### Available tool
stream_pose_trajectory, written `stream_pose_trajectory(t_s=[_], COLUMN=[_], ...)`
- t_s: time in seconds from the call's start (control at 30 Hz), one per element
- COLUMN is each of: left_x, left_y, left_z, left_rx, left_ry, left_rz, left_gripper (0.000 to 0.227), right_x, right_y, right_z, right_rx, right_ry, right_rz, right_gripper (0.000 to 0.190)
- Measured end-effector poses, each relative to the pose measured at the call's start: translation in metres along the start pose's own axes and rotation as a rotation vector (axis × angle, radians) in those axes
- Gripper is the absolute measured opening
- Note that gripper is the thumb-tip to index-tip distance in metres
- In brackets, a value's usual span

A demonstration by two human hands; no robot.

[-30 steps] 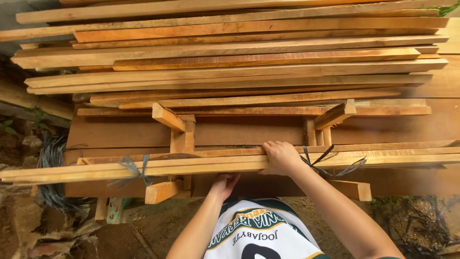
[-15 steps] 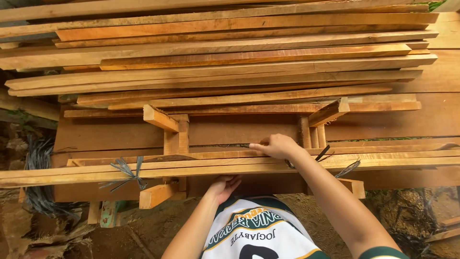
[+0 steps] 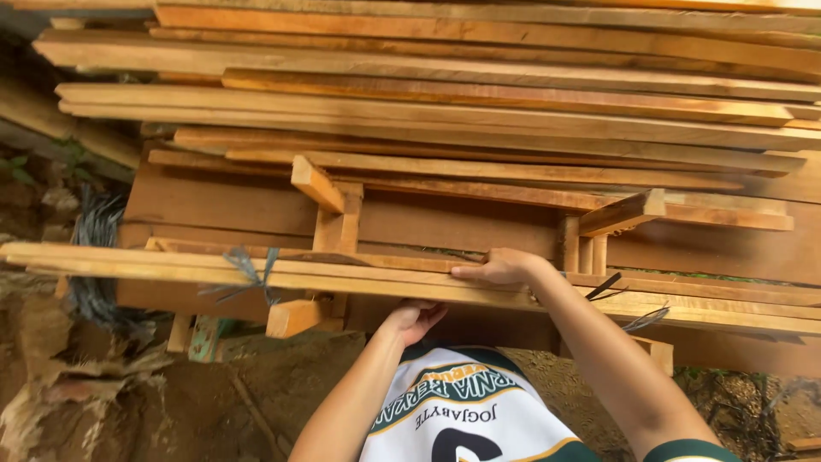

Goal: Tying several pieces of cut lumber together into bundles using cord.

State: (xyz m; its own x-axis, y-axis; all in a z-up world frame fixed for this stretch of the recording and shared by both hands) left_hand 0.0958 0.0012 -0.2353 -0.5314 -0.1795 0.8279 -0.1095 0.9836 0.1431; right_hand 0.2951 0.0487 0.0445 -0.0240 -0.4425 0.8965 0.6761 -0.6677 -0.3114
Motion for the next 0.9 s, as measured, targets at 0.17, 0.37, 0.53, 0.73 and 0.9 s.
stream_pose_trajectory(t_s=[0.17,0.37,0.53,0.73,0.9], left_x=[0.042,0.106,0.241,0.239,0.224], left_y=[0.002,0.031,0.132,0.225,0.257], left_z=[0.015,0.177,0.200,0.142,0.142], left_rx=[-0.091,0.035,0.331,0.560,0.622], left_ry=[0.046,0.209,0.641,0.643,0.570], left_rz=[-0.028,-0.452,-0.810,-0.536,-0.594], left_gripper=[0.046,0.040,0.033,0.095,0.090], right_x=[-0.004,-0.052,-0.077,-0.158,-0.184], right_y=[-0.013,-0.116,-0.269,-0.359,-0.365], right_z=[-0.004,-0.011,-0.041,-0.104,-0.145], right_rx=[-0.101,-0.191,-0.223,-0.335,-0.436], right_ry=[-0.011,0.069,0.021,-0.239,-0.399], right_rz=[0.043,0.376,0.660,0.495,0.345], right_gripper=[0.100,0.072,0.063,0.088,0.089])
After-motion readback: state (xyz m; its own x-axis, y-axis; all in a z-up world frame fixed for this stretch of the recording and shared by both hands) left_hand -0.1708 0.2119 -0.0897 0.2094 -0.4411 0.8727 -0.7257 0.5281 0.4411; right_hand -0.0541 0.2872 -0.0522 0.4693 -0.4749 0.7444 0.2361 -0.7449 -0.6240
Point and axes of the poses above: each hand's wrist, its own x-axis away from the middle knuckle, its own z-axis out of the back of the hand, y = z × x, the point moved 10 cm from there along -x, towards the middle knuckle, and after that the axes turned 11 degrees about -x, right-handed, at the moved point
